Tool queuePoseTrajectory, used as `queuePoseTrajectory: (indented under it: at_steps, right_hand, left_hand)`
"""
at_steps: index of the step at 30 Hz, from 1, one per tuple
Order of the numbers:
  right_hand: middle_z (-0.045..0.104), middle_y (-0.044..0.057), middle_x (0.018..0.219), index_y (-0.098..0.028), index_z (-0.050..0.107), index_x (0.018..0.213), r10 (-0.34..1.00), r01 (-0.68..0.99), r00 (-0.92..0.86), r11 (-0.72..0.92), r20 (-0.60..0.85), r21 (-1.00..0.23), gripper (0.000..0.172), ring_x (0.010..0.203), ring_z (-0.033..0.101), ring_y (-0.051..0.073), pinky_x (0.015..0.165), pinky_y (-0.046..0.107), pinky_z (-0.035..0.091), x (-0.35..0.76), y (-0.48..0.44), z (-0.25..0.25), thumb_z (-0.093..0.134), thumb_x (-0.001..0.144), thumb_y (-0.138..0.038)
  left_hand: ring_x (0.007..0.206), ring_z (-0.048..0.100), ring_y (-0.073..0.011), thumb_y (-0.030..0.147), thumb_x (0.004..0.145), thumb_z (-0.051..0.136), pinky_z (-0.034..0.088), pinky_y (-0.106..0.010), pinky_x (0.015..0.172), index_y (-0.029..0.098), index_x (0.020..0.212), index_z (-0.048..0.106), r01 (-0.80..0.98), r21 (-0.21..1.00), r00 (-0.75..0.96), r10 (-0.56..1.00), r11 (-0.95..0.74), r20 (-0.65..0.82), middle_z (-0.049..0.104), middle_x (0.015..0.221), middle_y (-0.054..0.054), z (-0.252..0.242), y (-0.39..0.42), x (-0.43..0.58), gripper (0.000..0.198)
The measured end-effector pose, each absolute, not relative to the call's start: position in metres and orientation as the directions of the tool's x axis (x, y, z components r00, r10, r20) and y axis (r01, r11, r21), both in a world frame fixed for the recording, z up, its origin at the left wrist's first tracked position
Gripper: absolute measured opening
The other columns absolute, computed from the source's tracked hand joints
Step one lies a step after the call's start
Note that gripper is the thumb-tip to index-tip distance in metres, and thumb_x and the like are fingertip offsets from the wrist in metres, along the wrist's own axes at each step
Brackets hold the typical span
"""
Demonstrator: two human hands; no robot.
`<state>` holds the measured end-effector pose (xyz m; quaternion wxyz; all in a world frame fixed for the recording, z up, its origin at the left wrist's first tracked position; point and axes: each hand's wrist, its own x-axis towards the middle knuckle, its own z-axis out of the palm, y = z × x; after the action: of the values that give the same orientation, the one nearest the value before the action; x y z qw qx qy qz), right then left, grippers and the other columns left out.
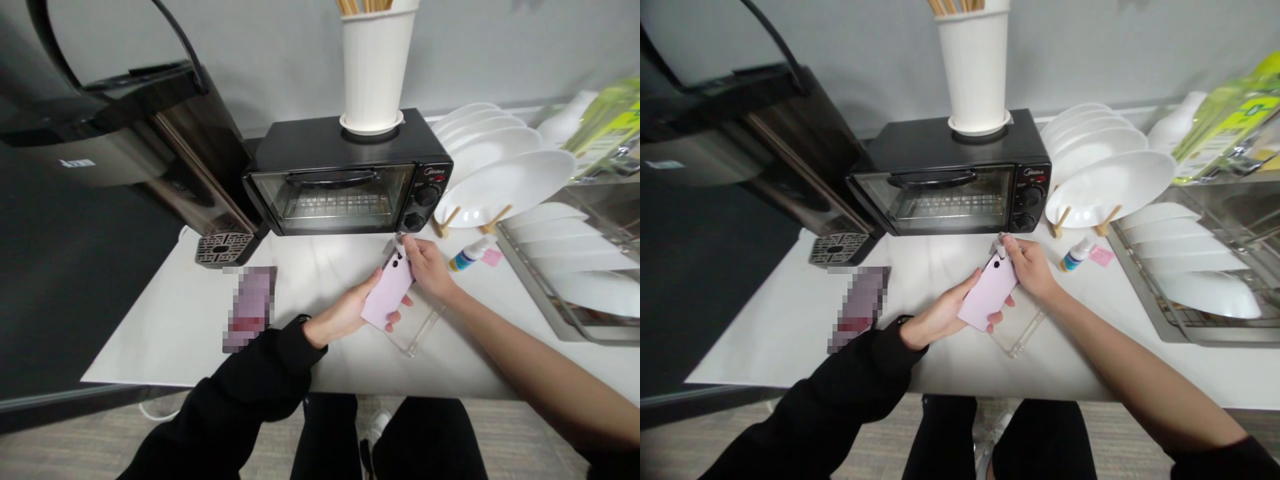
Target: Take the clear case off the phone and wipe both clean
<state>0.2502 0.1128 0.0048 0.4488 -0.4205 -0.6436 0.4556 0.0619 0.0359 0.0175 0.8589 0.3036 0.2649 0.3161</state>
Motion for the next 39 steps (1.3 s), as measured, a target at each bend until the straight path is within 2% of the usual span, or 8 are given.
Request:
queuePoseTrajectory:
  at_steps: [5,10,16,21,27,32,36,39]
  right_hand:
    - [0.071,0.0,0.079,-0.02,0.07,0.101,0.878,-0.158,-0.475,-0.016,0.062,-0.987,0.058,0.057,0.059,0.013,0.051,0.024,0.05,0.251,0.118,0.004,0.092,0.069,-0.062]
    - [0.054,-0.003,0.052,-0.017,0.062,0.066,0.926,-0.054,-0.373,0.034,0.051,-0.998,0.061,0.045,0.044,0.008,0.04,0.019,0.033,0.249,0.12,0.003,0.071,0.086,-0.074]
    - [0.074,0.0,0.083,-0.02,0.07,0.105,0.86,-0.191,-0.509,-0.084,0.025,-0.978,0.06,0.059,0.063,0.013,0.053,0.024,0.052,0.247,0.119,0.007,0.095,0.066,-0.058]
    - [0.065,-0.001,0.061,-0.016,0.067,0.074,0.875,-0.153,-0.484,-0.063,0.019,-0.986,0.056,0.05,0.054,0.009,0.046,0.02,0.044,0.248,0.121,0.005,0.077,0.083,-0.07]
    - [0.074,0.001,0.081,-0.017,0.07,0.1,0.825,-0.208,-0.563,-0.094,0.041,-0.974,0.055,0.061,0.065,0.014,0.054,0.023,0.053,0.247,0.12,0.006,0.094,0.069,-0.056]
    - [0.065,-0.001,0.063,-0.016,0.067,0.076,0.888,-0.168,-0.459,-0.049,0.034,-0.985,0.057,0.052,0.055,0.01,0.047,0.02,0.044,0.242,0.12,0.0,0.076,0.083,-0.071]
    - [0.072,0.001,0.08,-0.019,0.069,0.097,0.859,-0.21,-0.509,-0.073,0.045,-0.975,0.058,0.062,0.063,0.013,0.057,0.023,0.052,0.243,0.119,0.004,0.09,0.07,-0.065]
    - [0.07,0.0,0.077,-0.017,0.069,0.092,0.856,-0.181,-0.512,-0.024,0.073,-0.983,0.052,0.063,0.061,0.012,0.056,0.022,0.049,0.244,0.119,0.005,0.094,0.069,-0.057]
  left_hand:
    - [0.069,0.059,-0.016,0.06,0.103,0.05,0.045,-0.029,0.063,0.018,0.128,0.065,-0.48,0.605,0.646,0.723,0.635,-0.247,0.069,0.107,-0.013,0.024,0.041,0.056,0.051]
    - [0.071,0.059,-0.0173,0.064,0.102,0.05,0.045,-0.029,0.062,0.016,0.131,0.065,-0.456,0.558,0.69,0.672,0.693,-0.271,0.068,0.111,-0.016,0.024,0.043,0.055,0.058]
    - [0.069,0.058,-0.0164,0.06,0.103,0.051,0.044,-0.029,0.062,0.017,0.127,0.068,-0.483,0.603,0.618,0.735,0.635,-0.279,0.069,0.111,-0.015,0.023,0.043,0.052,0.052]
    - [0.073,0.059,-0.0181,0.061,0.103,0.05,0.046,-0.032,0.067,0.016,0.129,0.068,-0.405,0.574,0.709,0.641,0.712,-0.295,0.068,0.114,-0.017,0.028,0.044,0.048,0.055]
    - [0.072,0.056,-0.0169,0.055,0.105,0.048,0.044,-0.031,0.067,0.018,0.121,0.069,-0.448,0.562,0.703,0.662,0.695,-0.26,0.066,0.109,-0.014,0.031,0.046,0.046,0.045]
    - [0.068,0.053,-0.0151,0.06,0.102,0.05,0.042,-0.03,0.063,0.015,0.12,0.067,-0.396,0.508,0.759,0.584,0.765,-0.287,0.062,0.105,-0.012,0.029,0.046,0.046,0.052]
    - [0.067,0.053,-0.015,0.057,0.102,0.054,0.04,-0.028,0.061,0.019,0.121,0.066,-0.456,0.547,0.693,0.666,0.702,-0.276,0.062,0.102,-0.01,0.028,0.044,0.049,0.044]
    - [0.068,0.054,-0.0155,0.055,0.103,0.054,0.041,-0.028,0.061,0.016,0.118,0.066,-0.445,0.611,0.653,0.704,0.655,-0.279,0.064,0.104,-0.012,0.025,0.043,0.051,0.043]
